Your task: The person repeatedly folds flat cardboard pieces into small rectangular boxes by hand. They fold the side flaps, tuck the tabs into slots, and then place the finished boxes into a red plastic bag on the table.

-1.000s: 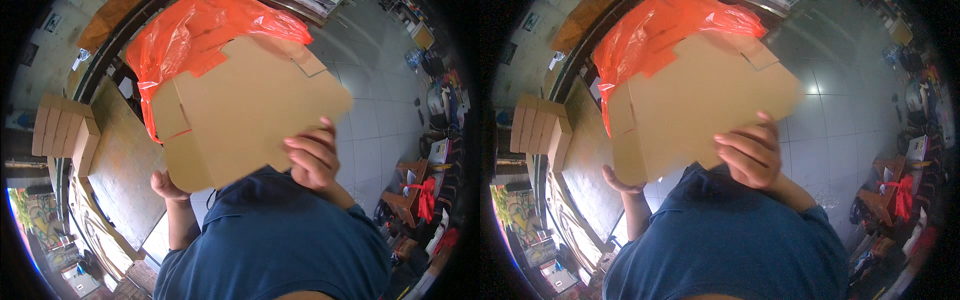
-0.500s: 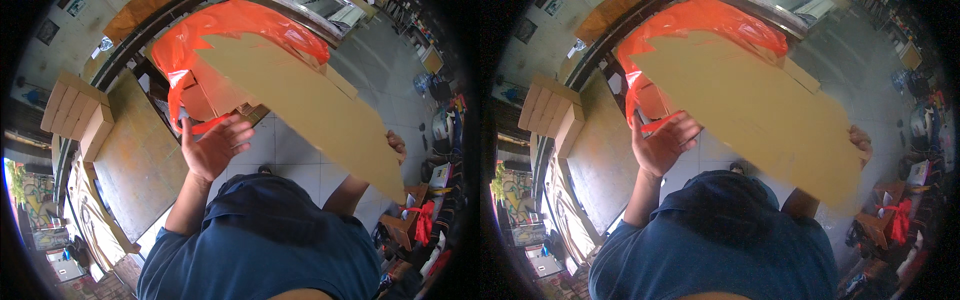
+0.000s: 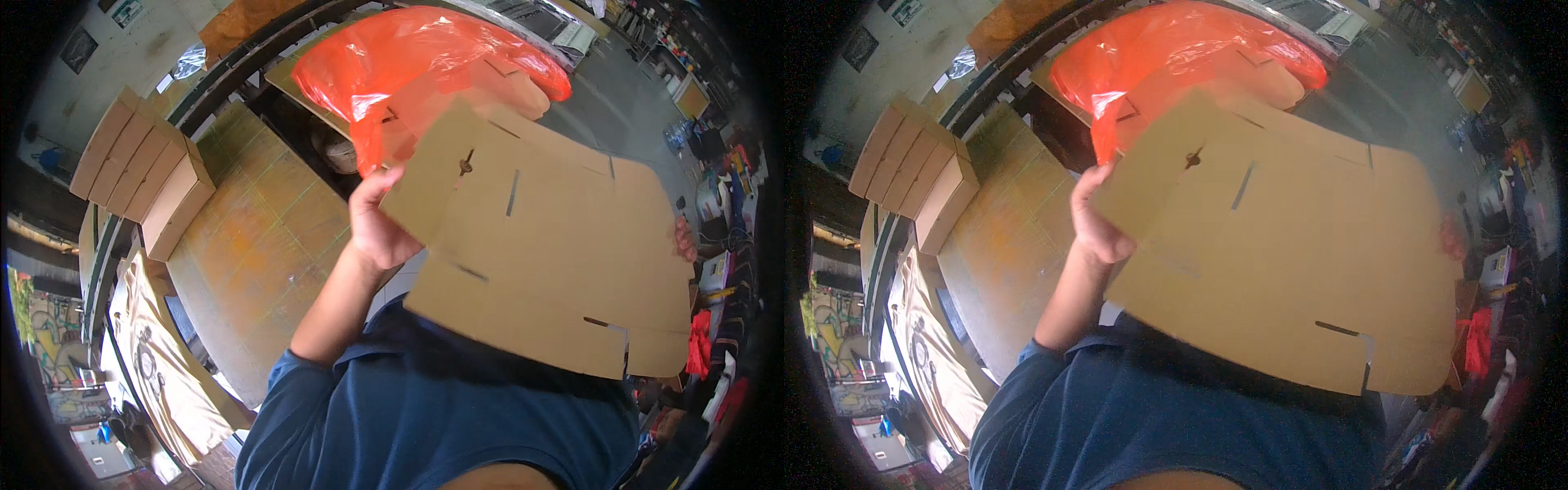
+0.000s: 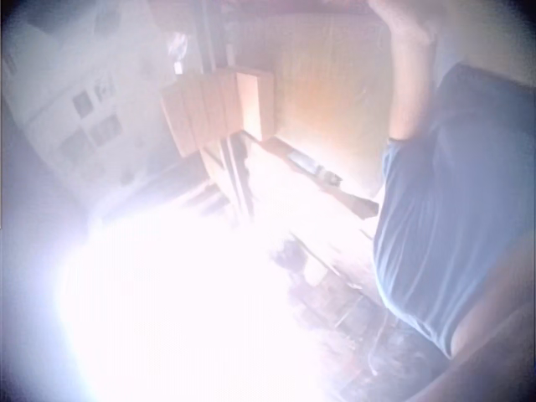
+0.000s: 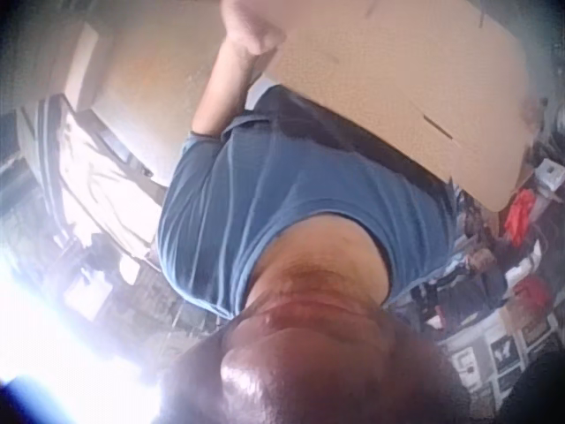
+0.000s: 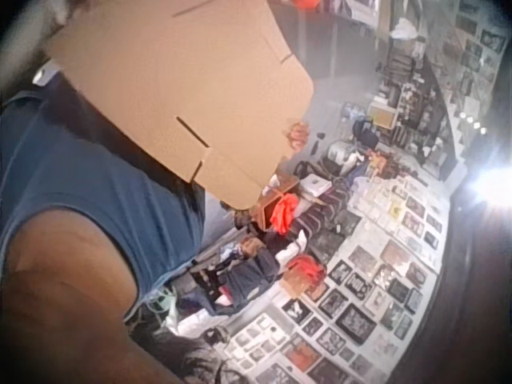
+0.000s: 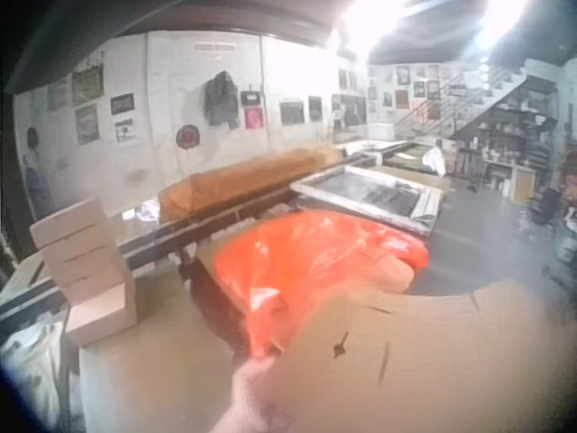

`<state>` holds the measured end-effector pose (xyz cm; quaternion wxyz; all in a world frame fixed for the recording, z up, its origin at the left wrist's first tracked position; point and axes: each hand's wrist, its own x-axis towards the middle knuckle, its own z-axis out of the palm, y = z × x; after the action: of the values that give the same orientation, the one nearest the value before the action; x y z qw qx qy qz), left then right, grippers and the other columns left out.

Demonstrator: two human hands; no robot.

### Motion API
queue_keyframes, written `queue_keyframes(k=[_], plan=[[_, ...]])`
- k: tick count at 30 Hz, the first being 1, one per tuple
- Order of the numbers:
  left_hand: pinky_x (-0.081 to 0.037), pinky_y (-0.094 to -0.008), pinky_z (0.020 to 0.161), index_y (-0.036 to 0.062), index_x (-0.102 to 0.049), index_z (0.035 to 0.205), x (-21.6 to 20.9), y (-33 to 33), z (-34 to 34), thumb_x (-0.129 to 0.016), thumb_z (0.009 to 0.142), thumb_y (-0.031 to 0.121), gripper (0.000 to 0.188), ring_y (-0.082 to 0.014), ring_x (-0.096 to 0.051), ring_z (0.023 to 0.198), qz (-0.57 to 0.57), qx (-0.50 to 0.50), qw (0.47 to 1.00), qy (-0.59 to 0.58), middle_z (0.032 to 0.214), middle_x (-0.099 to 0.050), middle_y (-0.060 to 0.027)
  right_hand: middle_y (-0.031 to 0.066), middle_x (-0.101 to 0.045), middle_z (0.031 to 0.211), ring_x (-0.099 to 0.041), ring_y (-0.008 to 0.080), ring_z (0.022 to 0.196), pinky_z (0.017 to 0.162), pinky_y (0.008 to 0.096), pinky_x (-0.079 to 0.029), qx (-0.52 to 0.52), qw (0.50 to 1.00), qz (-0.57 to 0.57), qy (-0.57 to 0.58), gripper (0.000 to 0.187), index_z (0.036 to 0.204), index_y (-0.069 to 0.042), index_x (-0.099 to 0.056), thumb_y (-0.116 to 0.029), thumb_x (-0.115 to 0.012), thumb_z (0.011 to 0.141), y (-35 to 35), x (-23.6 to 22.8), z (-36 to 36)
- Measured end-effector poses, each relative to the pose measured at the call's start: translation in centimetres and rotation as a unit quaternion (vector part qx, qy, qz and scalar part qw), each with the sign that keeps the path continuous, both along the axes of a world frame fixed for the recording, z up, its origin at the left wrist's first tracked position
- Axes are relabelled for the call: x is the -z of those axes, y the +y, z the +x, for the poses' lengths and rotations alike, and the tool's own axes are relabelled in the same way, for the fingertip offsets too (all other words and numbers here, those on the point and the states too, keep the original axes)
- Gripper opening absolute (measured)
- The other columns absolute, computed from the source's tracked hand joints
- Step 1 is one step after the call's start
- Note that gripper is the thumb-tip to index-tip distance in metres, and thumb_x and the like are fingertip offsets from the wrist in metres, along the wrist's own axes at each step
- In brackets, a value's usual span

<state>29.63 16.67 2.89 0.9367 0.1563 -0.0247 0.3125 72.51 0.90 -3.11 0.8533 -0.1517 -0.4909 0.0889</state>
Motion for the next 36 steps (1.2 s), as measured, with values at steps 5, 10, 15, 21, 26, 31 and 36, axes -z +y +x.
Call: queue_keyframes(k=[5,10,15,21,26,31,36], plan=[[-0.051,-0.032,0.076,-0.004,-0.057,0.109,-0.2,-2.4,-12.9,-0.05,0.074,0.008,0.038,-0.0252,-0.062,0.086,0.382,-0.312,0.86,0.132,0.099,-0.062,-0.0144,0.0144,-0.049,0.124,-0.044,0.0279,0.12,0.103,0.0449,-0.036,-0.101,0.993,-0.01,0.058,0.048,0.129,-0.004,-0.045,-0.037,-0.045,0.094,2.4,-0.3,-8.2],[-0.051,-0.028,0.072,-0.0056,-0.056,0.11,-6.2,-9.8,-23.3,-0.046,0.068,-0.005,0.043,-0.0222,-0.062,0.082,0.048,-0.329,0.872,0.359,0.096,-0.062,-0.0139,0.0148,-0.046,0.13,-0.042,0.0279,0.124,0.104,0.044,-0.035,-0.27,0.952,-0.04,0.138,0.055,0.133,-0.004,-0.042,-0.043,-0.044,0.094,6.7,0.4,-18.5],[-0.051,-0.0284,0.076,-0.0015,-0.058,0.108,-3.5,-16.9,-27.8,-0.043,0.066,-0.009,0.046,-0.0205,-0.062,0.084,-0.075,-0.517,0.763,0.381,0.098,-0.064,-0.0131,0.0153,-0.044,0.137,-0.04,0.0278,0.128,0.106,0.043,-0.034,-0.493,0.843,-0.105,0.188,0.062,0.136,-0.004,-0.04,-0.049,-0.043,0.095,12.2,0.8,-30.3],[-0.05,-0.0333,0.086,0.0016,-0.052,0.113,2.7,-22.2,-27.7,-0.043,0.074,-0.012,0.043,-0.0219,-0.061,0.097,-0.124,-0.56,0.775,0.264,0.106,-0.061,-0.0109,0.0151,-0.045,0.138,-0.042,0.0267,0.128,0.105,0.0392,-0.035,-0.613,0.71,-0.3,0.172,0.06,0.138,-0.003,-0.039,-0.044,-0.048,0.095,11.0,-1.4,-41.7],[-0.036,-0.0367,0.103,0.0006,-0.036,0.138,3.4,-24.3,-27.9,-0.058,0.084,-0.008,0.059,-0.0297,-0.049,0.123,0.056,-0.383,0.865,0.32,0.134,-0.047,-0.0153,0.0134,-0.056,0.12,-0.057,0.0227,0.109,0.093,0.0352,-0.045,-0.284,0.775,-0.563,-0.039,0.052,0.13,0.001,-0.044,-0.008,-0.056,0.08,12.6,-0.7,-43.2],[-0.033,-0.0376,0.107,0.0012,-0.044,0.136,1.2,-23.8,-31.9,-0.069,0.076,-0.006,0.065,-0.0301,-0.045,0.129,0.3,-0.269,0.826,0.395,0.141,-0.043,-0.0173,0.0156,-0.062,0.11,-0.065,0.0225,0.094,0.081,0.0323,-0.052,-0.343,0.722,-0.595,-0.088,0.05,0.128,0.006,-0.046,-0.003,-0.05,0.079,17.5,-0.8,-39.2],[-0.039,-0.0375,0.101,0.0033,-0.055,0.123,1.9,-24.4,-35.3,-0.081,0.062,0.004,0.067,-0.0313,-0.053,0.117,0.259,-0.267,0.466,0.803,0.128,-0.053,-0.0154,0.018,-0.059,0.122,-0.062,0.0233,0.105,0.089,0.0324,-0.05,-0.456,0.678,-0.565,-0.114,0.051,0.131,0.007,-0.044,-0.002,-0.046,0.081,18.7,-0.9,-36.8]])
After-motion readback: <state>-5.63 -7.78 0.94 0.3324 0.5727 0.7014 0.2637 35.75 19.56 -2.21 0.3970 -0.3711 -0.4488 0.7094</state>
